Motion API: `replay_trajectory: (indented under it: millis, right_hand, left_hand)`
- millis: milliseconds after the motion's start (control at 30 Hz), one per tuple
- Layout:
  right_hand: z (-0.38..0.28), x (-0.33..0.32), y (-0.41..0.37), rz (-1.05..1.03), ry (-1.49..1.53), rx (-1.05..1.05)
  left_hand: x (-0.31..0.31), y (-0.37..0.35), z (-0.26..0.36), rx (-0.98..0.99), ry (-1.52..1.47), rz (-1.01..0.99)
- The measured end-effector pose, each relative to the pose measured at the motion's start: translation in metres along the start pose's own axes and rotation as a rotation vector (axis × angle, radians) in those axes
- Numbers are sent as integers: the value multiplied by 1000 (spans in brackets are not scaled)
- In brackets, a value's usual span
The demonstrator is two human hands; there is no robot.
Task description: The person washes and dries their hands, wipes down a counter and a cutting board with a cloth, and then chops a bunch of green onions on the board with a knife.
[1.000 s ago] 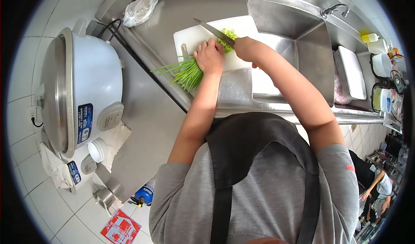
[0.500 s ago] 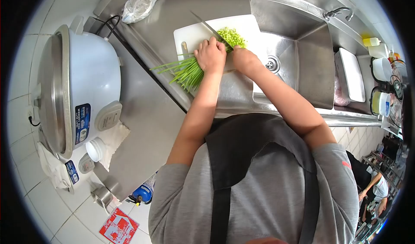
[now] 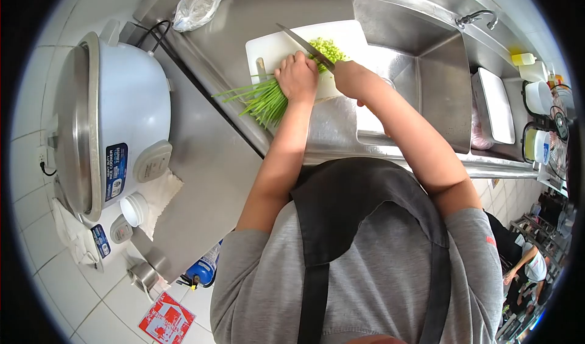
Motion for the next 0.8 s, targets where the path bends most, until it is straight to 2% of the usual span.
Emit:
replay_trajectory:
  millis: [67,133,200,267,333,400,433,533,667,767,800]
  right_hand:
    - [1,2,2,11,11,0]
    - [17,24,51,246,-133,-294]
    - [11,13,50,295,-107,-244]
    - [12,18,43,153,-85,-148]
    - [-4,-7,33,152,-53,-157]
    - [-7,-7,19,-40,-38,24]
    - [-14,-12,10,-46,-59,30]
    - [-13,-7,5,-76,-129,33]
    - [-3,7,-4,-65,-81,46]
    - [5,11,8,45,-35,-15]
    - [9,17,31,161,-113,-182]
  left_hand:
    - [-1,1,1,19,-1,-1]
    - [1,-1,1,21,12,-11]
    - [-3,10,4,12,19,10]
    - [-1,1,1,19,11,-27]
    - [-2,4,3,24,2,-16]
    - [-1,1,1,15,11,-26]
    - [0,1,0,13,11,-22]
    - [3,2,0,10,12,-50]
    - [3,1,1,3,12,-49]
    - [3,2,0,3,14,-28]
    - [3,1,0,7,8,-20]
Point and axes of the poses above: each hand's wrist, its own y-axis towards the middle knuckle, its own x-axis out of the palm, z = x × y, the point moved 10 cm from there along y, towards the middle knuckle, and after that the axes turned 14 degrees about y, right-handed, at the moved point
